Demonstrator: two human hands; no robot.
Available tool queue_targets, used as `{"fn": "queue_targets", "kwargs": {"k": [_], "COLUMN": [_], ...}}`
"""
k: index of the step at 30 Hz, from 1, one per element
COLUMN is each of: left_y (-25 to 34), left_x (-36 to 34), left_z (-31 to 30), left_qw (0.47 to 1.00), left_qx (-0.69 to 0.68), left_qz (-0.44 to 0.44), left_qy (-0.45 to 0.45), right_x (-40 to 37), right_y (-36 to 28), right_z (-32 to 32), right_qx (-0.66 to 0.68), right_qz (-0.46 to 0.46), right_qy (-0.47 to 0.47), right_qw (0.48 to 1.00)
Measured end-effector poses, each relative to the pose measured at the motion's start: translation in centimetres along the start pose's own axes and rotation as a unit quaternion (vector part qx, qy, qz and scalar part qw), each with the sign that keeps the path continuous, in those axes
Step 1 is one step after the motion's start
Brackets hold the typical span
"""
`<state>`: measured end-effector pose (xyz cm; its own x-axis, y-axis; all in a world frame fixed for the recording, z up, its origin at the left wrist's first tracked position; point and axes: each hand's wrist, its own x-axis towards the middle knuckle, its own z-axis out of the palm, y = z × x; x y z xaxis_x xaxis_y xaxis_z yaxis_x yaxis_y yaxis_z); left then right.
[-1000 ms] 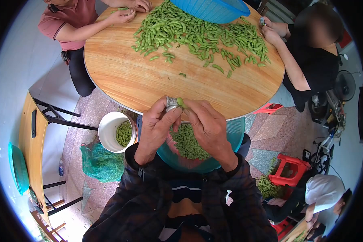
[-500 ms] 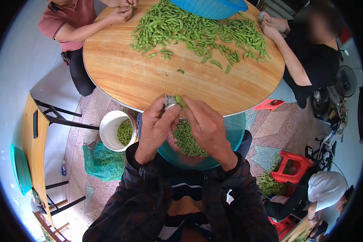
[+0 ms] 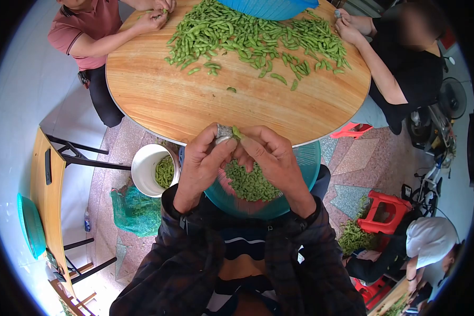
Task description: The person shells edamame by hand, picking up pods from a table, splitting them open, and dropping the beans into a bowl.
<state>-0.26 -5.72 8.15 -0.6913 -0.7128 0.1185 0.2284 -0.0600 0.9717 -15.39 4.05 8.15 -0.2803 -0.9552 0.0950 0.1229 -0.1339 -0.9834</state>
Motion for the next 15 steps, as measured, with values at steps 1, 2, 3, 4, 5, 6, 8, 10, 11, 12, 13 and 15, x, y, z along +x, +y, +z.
{"fn": "queue_targets", "kwargs": {"k": [1, 2, 3, 4, 5, 6, 8, 10, 11, 12, 13, 15], "left_y": [0.0, -0.1, -0.2, -0.2, -0.2, -0.2, -0.5, -0.7, -0.7, -0.8, -1.0, -1.7], "left_x": [0.0, 0.0, -0.1, -0.1, -0.1, -0.1, -0.2, -0.2, -0.2, -0.3, -0.4, -0.6], "left_z": [-0.2, -0.4, -0.6, -0.7, -0.8, -0.8, -1.2, -1.1, -0.9, -0.8, -0.6, -0.4], "left_qw": [1.0, 1.0, 1.0, 1.0, 0.999, 0.998, 0.997, 0.995, 0.993, 0.991, 0.99, 0.984], "left_qx": [0.0, 0.001, 0.001, 0.002, -0.013, -0.027, -0.037, -0.046, -0.068, -0.089, -0.089, -0.121], "left_qz": [-0.001, -0.011, -0.021, -0.022, -0.034, -0.047, -0.057, -0.067, -0.077, -0.088, -0.091, -0.114], "left_qy": [-0.001, -0.008, -0.014, -0.015, -0.02, -0.025, -0.038, -0.051, -0.051, -0.051, -0.054, -0.064], "right_x": [0.0, 0.0, 0.0, 0.0, -0.1, -0.1, -0.2, -0.4, -0.6, -0.8, -1.1, -1.9], "right_y": [0.1, 0.2, 0.1, 0.0, -0.1, -0.2, -0.4, 0.0, 0.3, 0.6, 1.0, 1.6], "right_z": [-0.2, -0.3, -0.4, -0.5, -0.6, -0.7, -1.0, -1.3, -1.4, -1.6, -1.8, -2.0], "right_qx": [0.036, 0.072, 0.073, 0.1, 0.127, 0.128, 0.161, 0.185, 0.207, 0.209, 0.227, 0.248], "right_qz": [0.024, 0.047, 0.047, 0.071, 0.095, 0.095, 0.13, 0.143, 0.156, 0.156, 0.157, 0.158], "right_qy": [-0.009, -0.019, -0.017, -0.023, -0.028, -0.027, -0.045, -0.042, -0.042, -0.038, -0.04, -0.035], "right_qw": [0.999, 0.996, 0.996, 0.992, 0.987, 0.987, 0.977, 0.971, 0.965, 0.965, 0.96, 0.955]}}
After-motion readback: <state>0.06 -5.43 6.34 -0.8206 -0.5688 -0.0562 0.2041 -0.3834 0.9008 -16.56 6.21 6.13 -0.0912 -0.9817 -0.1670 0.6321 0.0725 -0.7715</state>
